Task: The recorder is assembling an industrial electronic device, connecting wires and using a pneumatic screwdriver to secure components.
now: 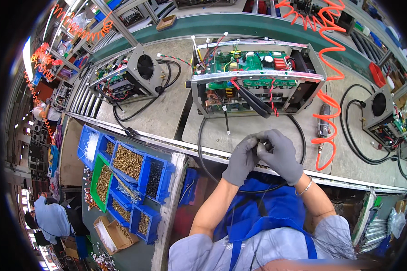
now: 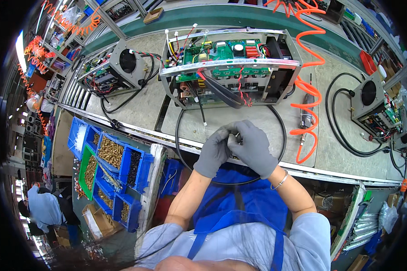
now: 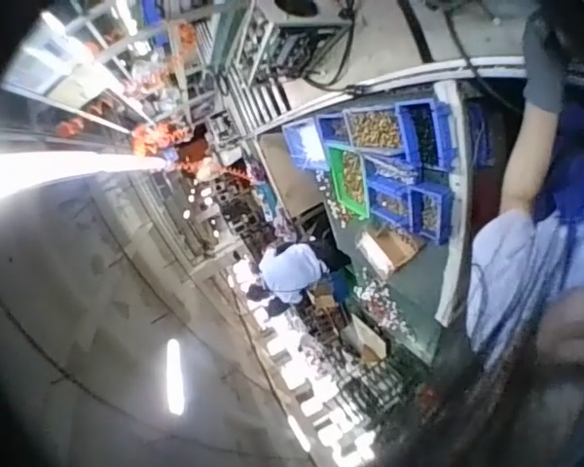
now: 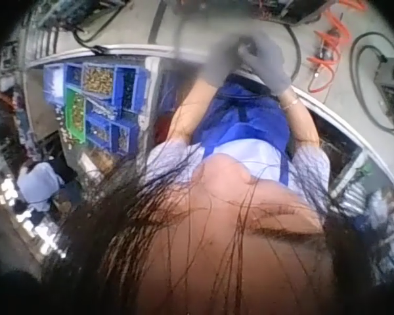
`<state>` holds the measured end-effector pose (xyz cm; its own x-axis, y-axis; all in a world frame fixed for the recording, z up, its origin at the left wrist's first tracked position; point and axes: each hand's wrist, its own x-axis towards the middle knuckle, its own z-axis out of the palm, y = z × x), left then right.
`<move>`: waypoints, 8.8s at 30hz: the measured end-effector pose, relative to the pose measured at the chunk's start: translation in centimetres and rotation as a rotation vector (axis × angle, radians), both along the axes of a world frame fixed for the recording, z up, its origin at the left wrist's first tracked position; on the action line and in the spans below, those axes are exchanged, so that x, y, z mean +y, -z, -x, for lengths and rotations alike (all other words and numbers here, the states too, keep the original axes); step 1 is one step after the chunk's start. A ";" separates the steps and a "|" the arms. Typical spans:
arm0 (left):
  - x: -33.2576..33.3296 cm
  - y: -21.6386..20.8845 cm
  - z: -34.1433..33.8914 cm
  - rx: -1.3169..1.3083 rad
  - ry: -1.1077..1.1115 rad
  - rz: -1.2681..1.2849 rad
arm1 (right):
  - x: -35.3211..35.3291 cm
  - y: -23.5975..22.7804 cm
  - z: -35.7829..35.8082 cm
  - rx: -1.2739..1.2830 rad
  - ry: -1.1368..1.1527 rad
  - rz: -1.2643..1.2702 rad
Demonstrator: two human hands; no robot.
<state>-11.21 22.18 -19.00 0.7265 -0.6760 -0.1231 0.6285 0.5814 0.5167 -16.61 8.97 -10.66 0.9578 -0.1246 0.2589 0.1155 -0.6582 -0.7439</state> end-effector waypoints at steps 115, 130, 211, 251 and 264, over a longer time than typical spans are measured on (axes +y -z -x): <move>2.7 -12.5 -15.0 -2.358 -1.006 -1.301 | 0.3 -6.4 -10.6 -0.357 0.150 0.188; 3.1 -12.8 -15.6 -2.425 -0.972 -1.188 | 0.5 -5.5 -11.2 -0.284 0.110 -0.006; 31.8 -10.1 0.2 -1.291 0.291 -1.944 | -6.2 -10.9 3.9 -0.709 -0.530 -1.226; 0.6 -23.2 -12.1 -0.652 0.009 -0.706 | -5.7 -14.1 -5.7 -1.303 -0.356 -0.971; -3.0 -18.7 -15.5 -1.768 -0.777 -1.451 | -6.5 -13.9 -4.7 -1.301 -0.301 -0.950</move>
<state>4.33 19.17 -0.27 0.5968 -0.4308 0.6769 -0.7213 -0.6577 0.2173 -11.91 2.43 3.27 0.1871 -0.5605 0.8067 0.9823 0.1119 -0.1500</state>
